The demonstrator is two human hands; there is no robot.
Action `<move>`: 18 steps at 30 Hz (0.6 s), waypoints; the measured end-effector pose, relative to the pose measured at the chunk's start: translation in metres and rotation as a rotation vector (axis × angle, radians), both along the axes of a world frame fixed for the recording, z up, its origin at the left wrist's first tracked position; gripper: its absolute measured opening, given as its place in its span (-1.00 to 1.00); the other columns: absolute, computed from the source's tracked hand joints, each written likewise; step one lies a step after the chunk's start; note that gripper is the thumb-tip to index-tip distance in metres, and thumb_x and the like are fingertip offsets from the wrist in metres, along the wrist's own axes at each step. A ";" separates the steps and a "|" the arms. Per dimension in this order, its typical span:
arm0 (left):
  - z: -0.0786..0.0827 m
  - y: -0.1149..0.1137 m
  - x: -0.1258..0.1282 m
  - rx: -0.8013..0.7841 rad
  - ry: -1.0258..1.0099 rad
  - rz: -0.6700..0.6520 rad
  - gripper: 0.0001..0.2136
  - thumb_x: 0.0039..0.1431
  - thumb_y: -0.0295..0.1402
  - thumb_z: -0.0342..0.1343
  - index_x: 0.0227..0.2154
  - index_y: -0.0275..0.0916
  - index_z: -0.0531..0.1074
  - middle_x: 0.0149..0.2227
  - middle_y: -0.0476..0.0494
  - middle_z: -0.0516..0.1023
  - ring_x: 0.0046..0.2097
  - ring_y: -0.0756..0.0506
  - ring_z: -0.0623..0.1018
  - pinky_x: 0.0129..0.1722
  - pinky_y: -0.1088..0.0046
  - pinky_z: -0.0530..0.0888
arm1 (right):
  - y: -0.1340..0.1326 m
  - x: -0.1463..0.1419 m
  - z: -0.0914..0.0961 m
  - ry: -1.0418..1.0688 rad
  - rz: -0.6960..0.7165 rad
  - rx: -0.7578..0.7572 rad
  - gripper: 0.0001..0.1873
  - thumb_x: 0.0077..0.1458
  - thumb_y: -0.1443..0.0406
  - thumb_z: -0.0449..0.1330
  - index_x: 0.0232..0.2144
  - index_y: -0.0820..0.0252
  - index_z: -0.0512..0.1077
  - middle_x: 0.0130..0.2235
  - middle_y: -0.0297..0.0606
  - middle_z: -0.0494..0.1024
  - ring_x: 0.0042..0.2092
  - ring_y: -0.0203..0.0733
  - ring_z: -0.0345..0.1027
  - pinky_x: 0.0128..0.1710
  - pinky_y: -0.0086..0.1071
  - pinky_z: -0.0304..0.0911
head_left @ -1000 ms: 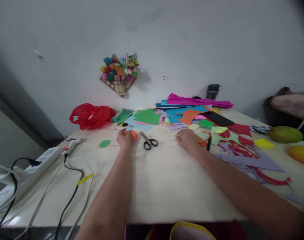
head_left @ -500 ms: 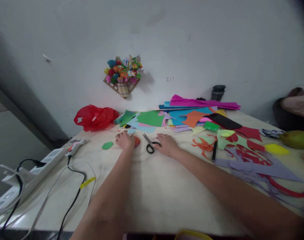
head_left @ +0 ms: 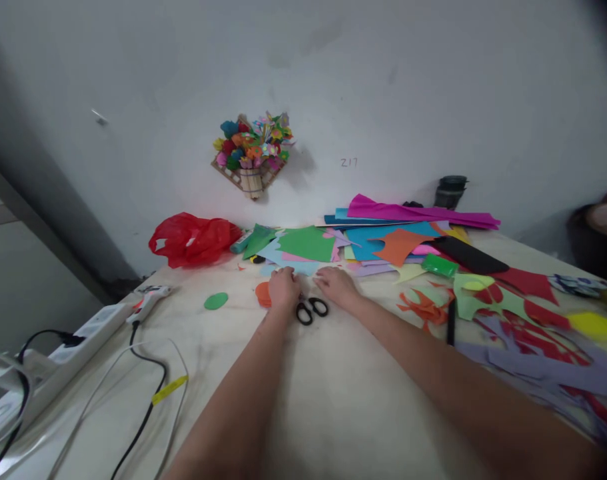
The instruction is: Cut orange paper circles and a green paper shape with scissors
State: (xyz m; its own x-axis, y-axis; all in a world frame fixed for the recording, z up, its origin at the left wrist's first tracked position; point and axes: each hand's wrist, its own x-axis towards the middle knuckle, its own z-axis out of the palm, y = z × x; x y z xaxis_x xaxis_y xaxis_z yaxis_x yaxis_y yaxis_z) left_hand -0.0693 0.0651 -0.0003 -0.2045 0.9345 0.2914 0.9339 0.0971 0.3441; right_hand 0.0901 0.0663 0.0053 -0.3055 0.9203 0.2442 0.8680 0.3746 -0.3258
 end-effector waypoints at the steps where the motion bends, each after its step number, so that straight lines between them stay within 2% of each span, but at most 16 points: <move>1: -0.001 -0.002 0.002 -0.006 0.041 -0.033 -0.68 0.38 -0.39 0.06 0.09 -0.21 0.59 0.06 -0.29 0.67 0.17 -0.27 0.55 0.14 0.27 0.46 | 0.009 0.003 -0.001 -0.009 -0.045 0.010 -0.62 0.39 0.30 0.12 0.14 0.27 0.57 0.24 0.04 0.57 0.24 0.05 0.45 0.22 -0.19 0.28; 5: -0.001 -0.009 0.010 -0.031 0.117 -0.138 -0.65 0.39 -0.38 0.03 0.12 -0.26 0.58 0.10 -0.35 0.63 0.18 -0.31 0.51 0.15 0.21 0.45 | 0.047 0.009 -0.007 -0.112 -0.089 0.069 -0.49 0.36 0.26 0.18 0.28 0.36 0.43 0.41 0.16 0.33 0.38 0.12 0.27 0.33 -0.11 0.17; 9: 0.002 -0.015 0.017 -0.060 0.101 -0.149 -0.66 0.42 -0.30 0.01 0.11 -0.23 0.58 0.09 -0.36 0.63 0.19 -0.34 0.49 0.15 0.16 0.45 | 0.078 0.009 -0.010 -0.185 -0.124 0.079 -0.38 0.35 0.21 0.18 0.38 0.25 0.31 0.47 0.14 0.22 0.44 0.14 0.16 0.35 -0.02 0.13; 13: 0.011 -0.015 0.016 -0.082 0.086 -0.134 -0.64 0.41 -0.29 0.03 0.16 -0.22 0.54 0.10 -0.38 0.64 0.21 -0.34 0.50 0.13 0.15 0.46 | 0.093 0.009 -0.007 -0.246 -0.120 0.019 -0.38 0.37 0.18 0.16 0.39 0.30 0.29 0.44 0.22 0.27 0.44 0.15 0.16 0.31 -0.04 0.16; 16: 0.025 -0.011 -0.002 -0.195 0.102 -0.144 -0.65 0.35 -0.29 0.12 0.14 -0.13 0.55 0.09 -0.31 0.66 0.22 -0.34 0.52 0.16 0.12 0.44 | 0.097 0.010 -0.002 -0.291 -0.130 -0.053 -0.45 0.42 0.13 0.10 0.31 0.32 0.37 0.32 0.25 0.42 0.32 0.17 0.35 0.20 -0.07 0.27; 18: 0.034 -0.010 -0.021 -0.256 0.105 -0.143 -0.53 0.21 -0.26 0.28 0.19 -0.10 0.51 0.20 -0.27 0.60 0.27 -0.35 0.49 0.20 0.14 0.42 | 0.099 0.011 0.000 -0.343 -0.128 -0.055 -0.50 0.44 0.14 0.08 0.25 0.32 0.43 0.24 0.24 0.50 0.24 0.16 0.44 0.14 -0.10 0.31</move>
